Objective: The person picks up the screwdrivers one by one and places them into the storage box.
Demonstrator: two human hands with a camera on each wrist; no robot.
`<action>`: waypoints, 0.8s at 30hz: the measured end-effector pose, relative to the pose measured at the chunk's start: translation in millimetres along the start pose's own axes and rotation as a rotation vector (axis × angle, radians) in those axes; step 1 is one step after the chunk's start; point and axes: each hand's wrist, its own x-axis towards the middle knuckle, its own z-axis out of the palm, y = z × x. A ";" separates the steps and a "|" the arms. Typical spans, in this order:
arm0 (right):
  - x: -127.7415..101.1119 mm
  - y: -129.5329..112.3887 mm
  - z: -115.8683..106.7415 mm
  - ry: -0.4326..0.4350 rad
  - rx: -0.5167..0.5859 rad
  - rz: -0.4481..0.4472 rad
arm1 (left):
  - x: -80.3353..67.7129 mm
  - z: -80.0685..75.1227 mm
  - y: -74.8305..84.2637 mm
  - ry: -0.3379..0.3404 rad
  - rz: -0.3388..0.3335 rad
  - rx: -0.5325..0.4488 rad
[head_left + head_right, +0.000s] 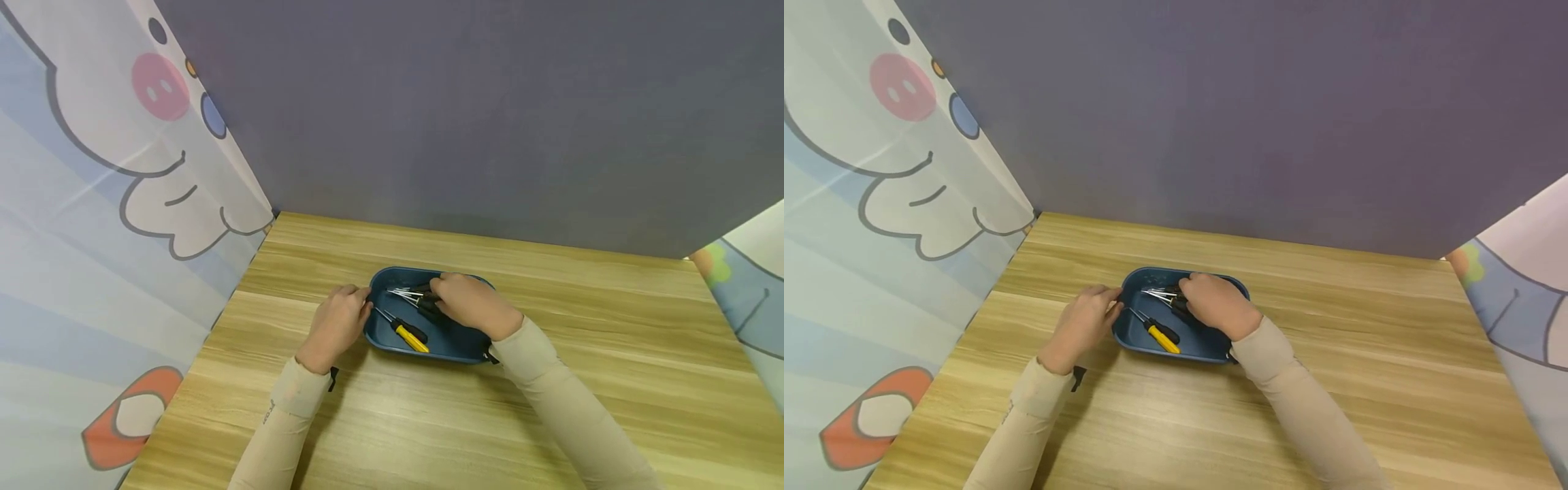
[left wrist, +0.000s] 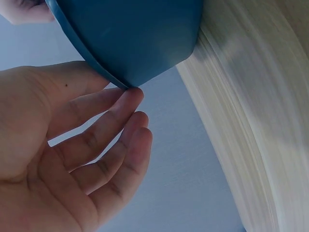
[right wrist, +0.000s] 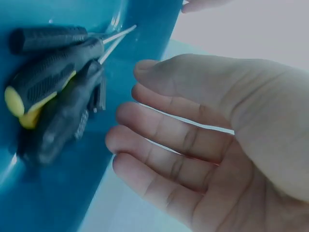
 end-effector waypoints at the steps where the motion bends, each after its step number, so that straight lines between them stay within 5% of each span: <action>1: -3.0 1.1 -1.1 0.010 0.004 0.001 | 0.5 0.0 -0.5 0.001 0.002 0.001; 24: -82.3 24.6 -7.9 0.228 0.022 0.040 | -0.2 -3.2 -5.2 -0.012 -0.017 0.014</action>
